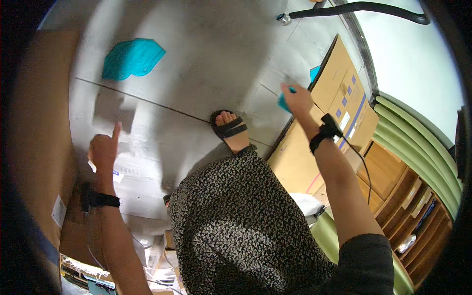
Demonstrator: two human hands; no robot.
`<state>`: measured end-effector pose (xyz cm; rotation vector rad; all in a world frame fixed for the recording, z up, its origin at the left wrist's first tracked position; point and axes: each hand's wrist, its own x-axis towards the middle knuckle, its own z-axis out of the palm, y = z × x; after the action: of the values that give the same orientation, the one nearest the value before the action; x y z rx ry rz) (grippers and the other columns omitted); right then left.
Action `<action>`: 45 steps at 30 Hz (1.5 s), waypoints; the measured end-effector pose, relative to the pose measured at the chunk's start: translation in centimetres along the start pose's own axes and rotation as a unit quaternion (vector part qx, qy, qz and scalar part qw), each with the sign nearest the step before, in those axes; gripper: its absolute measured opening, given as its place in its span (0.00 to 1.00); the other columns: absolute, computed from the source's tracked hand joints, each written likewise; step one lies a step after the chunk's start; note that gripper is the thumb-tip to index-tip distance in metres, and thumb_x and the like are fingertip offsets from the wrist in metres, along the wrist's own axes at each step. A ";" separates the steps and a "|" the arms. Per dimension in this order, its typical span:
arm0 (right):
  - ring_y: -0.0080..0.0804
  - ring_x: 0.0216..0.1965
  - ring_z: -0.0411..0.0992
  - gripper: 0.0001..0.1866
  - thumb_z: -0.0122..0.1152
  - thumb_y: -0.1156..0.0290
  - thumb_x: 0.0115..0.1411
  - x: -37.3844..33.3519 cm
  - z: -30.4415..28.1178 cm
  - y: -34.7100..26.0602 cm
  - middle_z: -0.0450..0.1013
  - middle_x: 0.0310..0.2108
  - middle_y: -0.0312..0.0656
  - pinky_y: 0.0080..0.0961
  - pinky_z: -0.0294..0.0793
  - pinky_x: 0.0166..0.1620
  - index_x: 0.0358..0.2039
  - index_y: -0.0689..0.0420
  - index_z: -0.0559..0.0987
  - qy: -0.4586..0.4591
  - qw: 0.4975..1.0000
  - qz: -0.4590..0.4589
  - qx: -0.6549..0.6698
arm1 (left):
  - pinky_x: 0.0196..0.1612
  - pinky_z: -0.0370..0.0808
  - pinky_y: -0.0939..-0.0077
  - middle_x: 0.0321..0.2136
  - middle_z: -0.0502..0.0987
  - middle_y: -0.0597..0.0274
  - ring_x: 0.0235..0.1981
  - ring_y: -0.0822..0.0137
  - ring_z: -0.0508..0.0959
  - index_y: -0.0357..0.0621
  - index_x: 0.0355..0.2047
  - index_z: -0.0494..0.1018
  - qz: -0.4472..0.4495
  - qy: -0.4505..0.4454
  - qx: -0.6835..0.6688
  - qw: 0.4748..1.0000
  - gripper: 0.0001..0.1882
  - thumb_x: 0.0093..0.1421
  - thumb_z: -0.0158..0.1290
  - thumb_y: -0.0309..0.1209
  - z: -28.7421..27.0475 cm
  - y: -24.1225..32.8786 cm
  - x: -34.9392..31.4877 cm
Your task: Unpacking boxes of medical supplies and organizing the contents on the floor.
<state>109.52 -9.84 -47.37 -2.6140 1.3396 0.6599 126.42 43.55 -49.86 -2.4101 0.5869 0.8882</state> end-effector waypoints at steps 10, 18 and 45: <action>0.52 0.45 0.71 0.28 0.61 0.58 0.49 13.3 4.1 10.4 0.73 0.42 0.57 0.42 0.69 0.50 0.47 0.63 0.72 0.036 0.992 0.053 0.104 | 0.47 0.73 0.53 0.58 0.56 0.36 0.52 0.42 0.70 0.55 0.66 0.44 -0.083 0.277 -0.307 0.907 0.65 0.31 0.64 0.63 -9.6 8.2 9.6; 0.50 0.52 0.66 0.24 0.61 0.67 0.51 -1.8 8.5 -2.6 0.66 0.51 0.49 0.39 0.66 0.52 0.50 0.54 0.70 0.140 0.923 -0.317 0.167 | 0.41 0.75 0.51 0.53 0.62 0.35 0.46 0.40 0.73 0.51 0.62 0.53 -0.161 0.177 -0.269 0.933 0.53 0.39 0.60 0.62 -12.0 11.9 8.9; 0.28 0.42 0.71 0.19 0.64 0.74 0.50 -16.6 -2.6 -12.4 0.75 0.39 0.38 0.27 0.67 0.51 0.45 0.60 0.76 -0.415 0.784 -0.088 0.454 | 0.32 0.74 0.73 0.25 0.79 0.58 0.26 0.71 0.76 0.36 0.35 0.77 0.014 -0.074 -0.838 0.541 0.16 0.50 0.61 0.34 -8.3 14.7 -12.5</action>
<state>111.80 9.07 -38.82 -1.3585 0.7820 0.7350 113.61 30.00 -40.24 -3.6362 -0.8947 2.3403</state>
